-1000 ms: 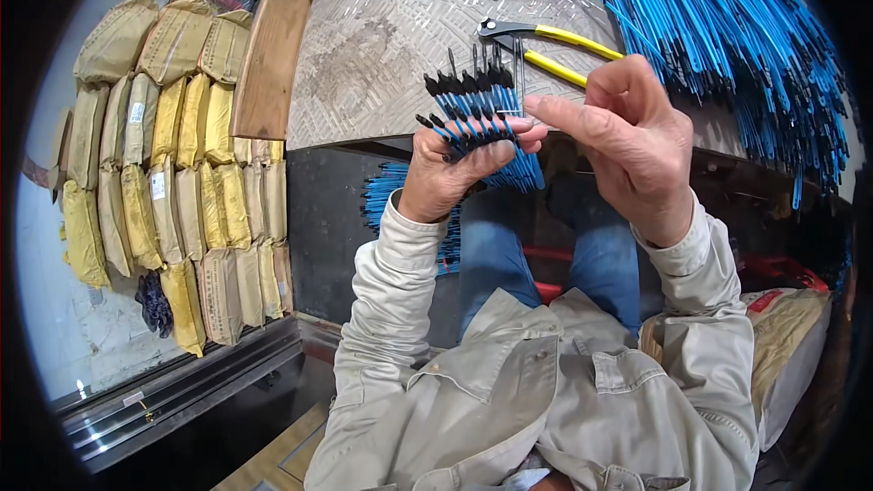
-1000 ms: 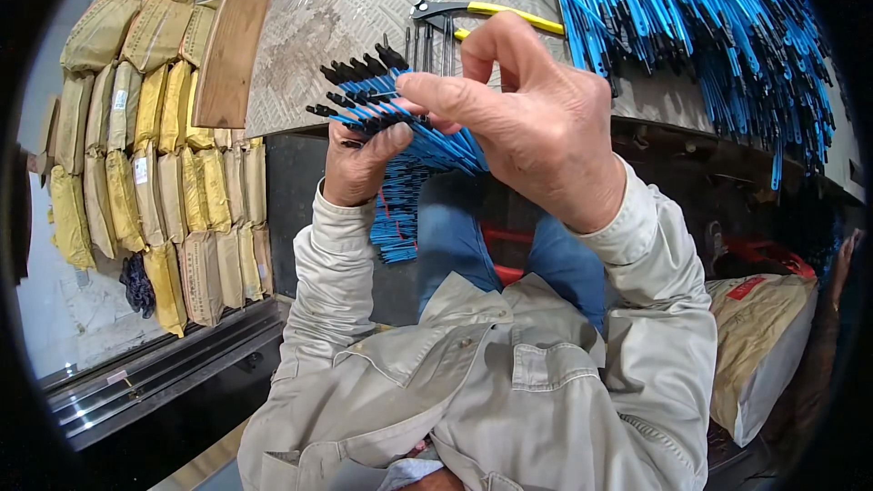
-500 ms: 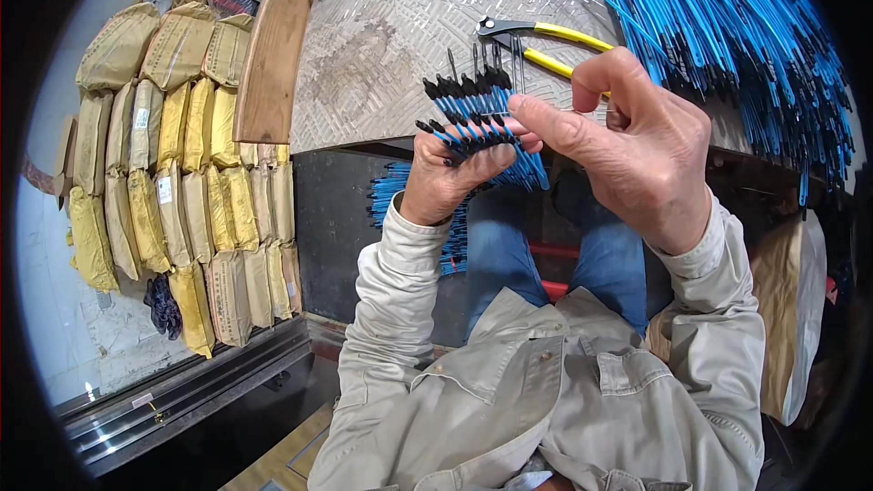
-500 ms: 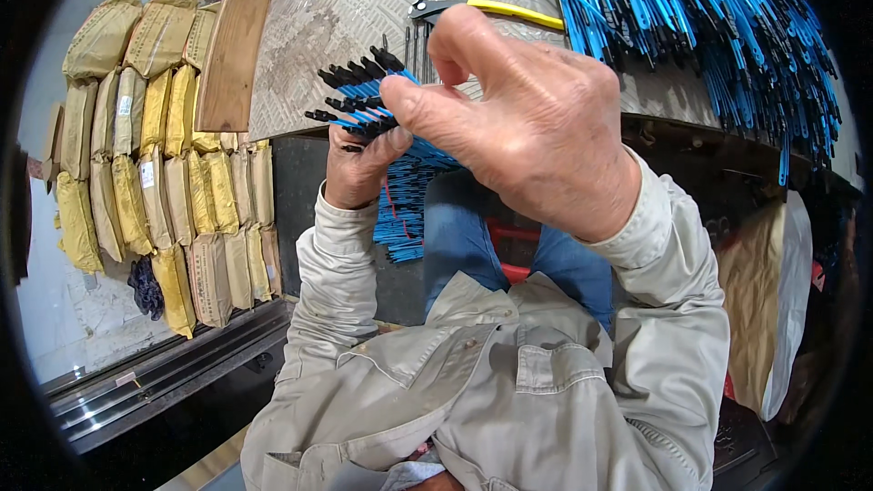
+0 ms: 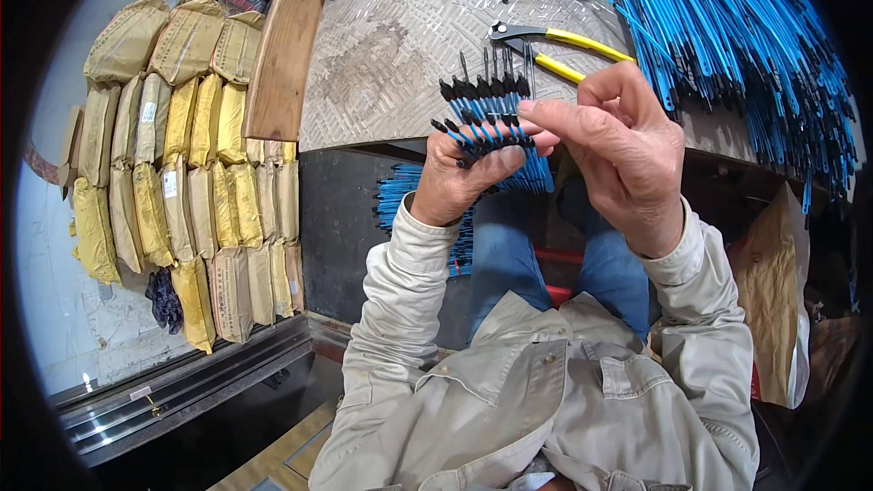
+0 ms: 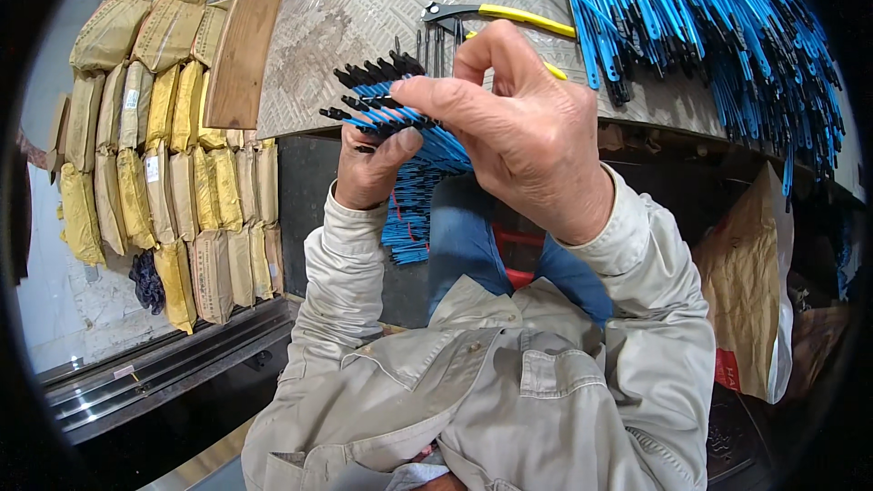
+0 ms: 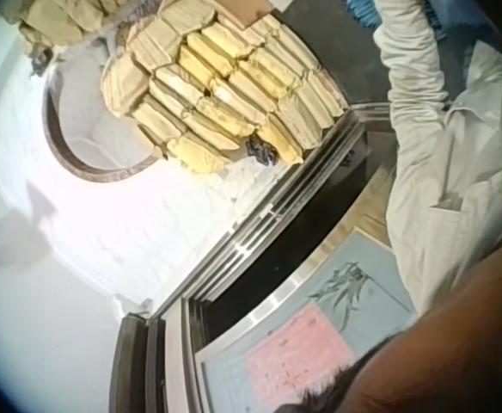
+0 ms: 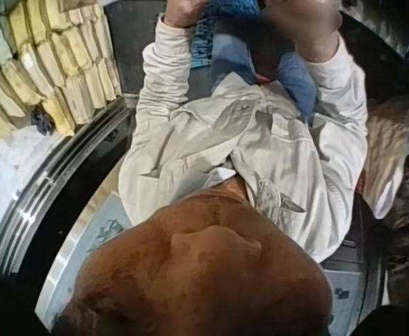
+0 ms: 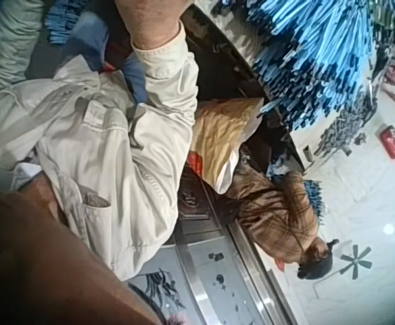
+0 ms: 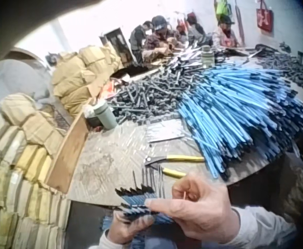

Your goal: The person assembles blue plastic finned components into a central hub using pliers.

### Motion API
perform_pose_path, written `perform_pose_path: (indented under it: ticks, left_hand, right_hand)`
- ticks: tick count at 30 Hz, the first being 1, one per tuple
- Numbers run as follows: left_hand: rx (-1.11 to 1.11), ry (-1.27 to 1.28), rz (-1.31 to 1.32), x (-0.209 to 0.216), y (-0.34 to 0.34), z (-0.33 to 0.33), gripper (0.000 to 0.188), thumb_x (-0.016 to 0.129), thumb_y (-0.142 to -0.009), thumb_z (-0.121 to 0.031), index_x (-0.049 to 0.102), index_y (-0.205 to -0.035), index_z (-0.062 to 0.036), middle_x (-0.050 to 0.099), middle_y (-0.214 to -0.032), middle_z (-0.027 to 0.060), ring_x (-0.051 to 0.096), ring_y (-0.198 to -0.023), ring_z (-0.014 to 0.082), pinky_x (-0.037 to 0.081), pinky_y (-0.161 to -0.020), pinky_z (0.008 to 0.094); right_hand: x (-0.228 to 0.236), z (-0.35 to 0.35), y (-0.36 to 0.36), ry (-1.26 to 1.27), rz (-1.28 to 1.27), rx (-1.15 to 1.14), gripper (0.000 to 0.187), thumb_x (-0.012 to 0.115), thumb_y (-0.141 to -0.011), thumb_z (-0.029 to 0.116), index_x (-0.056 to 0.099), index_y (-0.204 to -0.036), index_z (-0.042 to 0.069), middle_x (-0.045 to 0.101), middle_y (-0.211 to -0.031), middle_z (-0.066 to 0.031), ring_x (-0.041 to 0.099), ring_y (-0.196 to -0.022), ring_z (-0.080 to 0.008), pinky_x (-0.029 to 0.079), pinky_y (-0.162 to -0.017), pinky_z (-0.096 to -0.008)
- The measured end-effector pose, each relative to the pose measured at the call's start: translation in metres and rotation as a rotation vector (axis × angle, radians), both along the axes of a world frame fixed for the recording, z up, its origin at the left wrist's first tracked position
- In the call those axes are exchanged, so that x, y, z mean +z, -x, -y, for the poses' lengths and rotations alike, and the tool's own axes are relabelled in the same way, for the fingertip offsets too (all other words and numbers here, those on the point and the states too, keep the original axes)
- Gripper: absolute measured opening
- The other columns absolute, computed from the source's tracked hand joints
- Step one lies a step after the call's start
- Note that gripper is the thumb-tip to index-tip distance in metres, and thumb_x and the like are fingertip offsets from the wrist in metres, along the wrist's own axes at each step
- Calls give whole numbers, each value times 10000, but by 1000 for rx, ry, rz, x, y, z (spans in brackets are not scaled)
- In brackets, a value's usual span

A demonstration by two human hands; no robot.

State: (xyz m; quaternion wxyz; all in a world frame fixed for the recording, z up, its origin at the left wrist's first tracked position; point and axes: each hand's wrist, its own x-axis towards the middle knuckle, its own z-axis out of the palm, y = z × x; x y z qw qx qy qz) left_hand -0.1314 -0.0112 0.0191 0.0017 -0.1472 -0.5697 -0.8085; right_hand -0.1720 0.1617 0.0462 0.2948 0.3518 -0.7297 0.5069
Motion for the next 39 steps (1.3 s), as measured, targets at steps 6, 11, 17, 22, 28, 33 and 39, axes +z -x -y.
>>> perform_pose_path:
  ticks: [6,11,17,22,28,33,39]
  left_hand:
    - [26,120,-44,-4,1,3,194,627,-847,-79,630,-1002,38,662,-952,124,617,-883,152,494,-789,280]
    - [0,48,23,-1,1,1,215,635,-847,-108,631,-1015,27,667,-950,108,614,-878,139,491,-792,275]
    - [-13,81,45,-4,-1,4,235,643,-846,-133,631,-1024,20,669,-944,98,611,-881,132,490,-793,274]
    - [8,86,29,-2,-2,0,255,654,-841,-153,631,-1033,12,671,-942,87,609,-881,128,486,-796,269]
    - [24,88,14,-5,0,0,254,667,-832,-154,636,-1031,-1,669,-925,57,603,-857,109,481,-783,259]
    - [43,141,71,-6,-2,3,233,674,-826,-146,645,-1015,-14,662,-911,32,590,-839,89,476,-762,251]
    - [-12,218,48,-6,-1,8,215,684,-816,-136,654,-997,-25,660,-920,25,588,-855,87,471,-766,247]
  right_hand:
    - [16,-9,-7,-191,62,97,291,618,-746,-100,679,-996,35,448,-795,-50,535,-638,-86,491,-560,-198]
    - [14,-8,-5,-176,77,118,285,627,-739,-91,684,-983,44,444,-789,-47,538,-630,-86,488,-546,-195]
    - [31,-11,-2,-312,-29,87,299,647,-696,-81,683,-958,58,453,-751,-56,540,-583,-97,466,-501,-205]
    - [27,-8,-2,-297,-92,39,335,647,-666,-89,676,-963,62,466,-740,-62,542,-569,-106,445,-475,-214]
    - [16,-2,-8,-224,-96,-76,281,639,-635,35,646,-899,131,479,-725,-24,531,-531,-127,417,-425,-243]
    - [33,-7,-13,-337,-113,-44,338,650,-639,-71,669,-951,59,480,-741,-60,537,-557,-125,432,-459,-225]
    - [32,-3,-5,-300,-173,-13,307,666,-605,-47,660,-893,61,483,-713,-58,536,-554,-142,421,-460,-231]
